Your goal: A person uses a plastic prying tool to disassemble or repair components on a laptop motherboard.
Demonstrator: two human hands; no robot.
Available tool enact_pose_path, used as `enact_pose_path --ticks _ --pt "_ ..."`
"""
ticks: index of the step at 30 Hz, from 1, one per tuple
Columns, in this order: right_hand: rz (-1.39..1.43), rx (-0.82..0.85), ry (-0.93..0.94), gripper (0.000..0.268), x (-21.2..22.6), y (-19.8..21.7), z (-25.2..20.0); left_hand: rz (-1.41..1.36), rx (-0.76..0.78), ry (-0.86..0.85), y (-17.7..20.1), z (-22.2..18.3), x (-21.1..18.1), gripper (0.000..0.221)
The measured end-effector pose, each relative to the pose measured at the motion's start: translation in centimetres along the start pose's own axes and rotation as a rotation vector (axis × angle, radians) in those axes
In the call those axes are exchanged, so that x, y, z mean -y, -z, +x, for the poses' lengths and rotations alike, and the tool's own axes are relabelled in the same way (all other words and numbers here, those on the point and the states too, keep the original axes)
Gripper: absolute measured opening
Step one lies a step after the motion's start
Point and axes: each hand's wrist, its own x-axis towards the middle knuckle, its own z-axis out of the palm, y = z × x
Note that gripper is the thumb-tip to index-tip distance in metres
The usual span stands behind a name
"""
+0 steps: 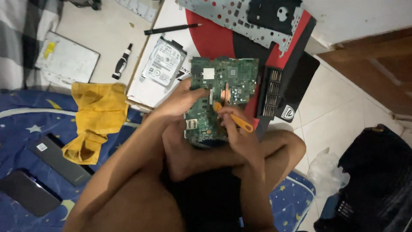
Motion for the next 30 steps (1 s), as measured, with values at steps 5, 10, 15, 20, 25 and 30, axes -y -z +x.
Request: enact_pose_path --ticks 5,10,15,20,25,30 --pt "0.033 0.021 -0.042 0.03 -1.7 0.1 0.2 0.013 0.034 -0.017 0.4 -0.1 0.1 0.011" --pt "0.006 -0.061 0.015 0.028 0.0 -0.3 2.1 -0.026 0.006 -0.036 -1.0 -0.6 -1.3 0.013" --pt "0.012 -0.085 -0.001 0.021 1.3 -0.8 0.9 -0.094 0.05 -0.055 -0.6 0.0 0.4 0.018" --pt "-0.096 0.058 0.03 0.018 1.7 0.1 0.4 0.033 0.031 0.046 0.8 0.3 1.3 0.018" --pt "-0.073 -0.016 -0.009 0.023 1.2 -0.1 0.6 0.08 -0.023 0.091 0.1 -0.2 -0.3 0.022" --pt "-0.157 0.08 -0.113 0.018 2.9 -0.1 -0.3 -0.041 -0.045 0.097 1.3 1.6 4.2 0.02"
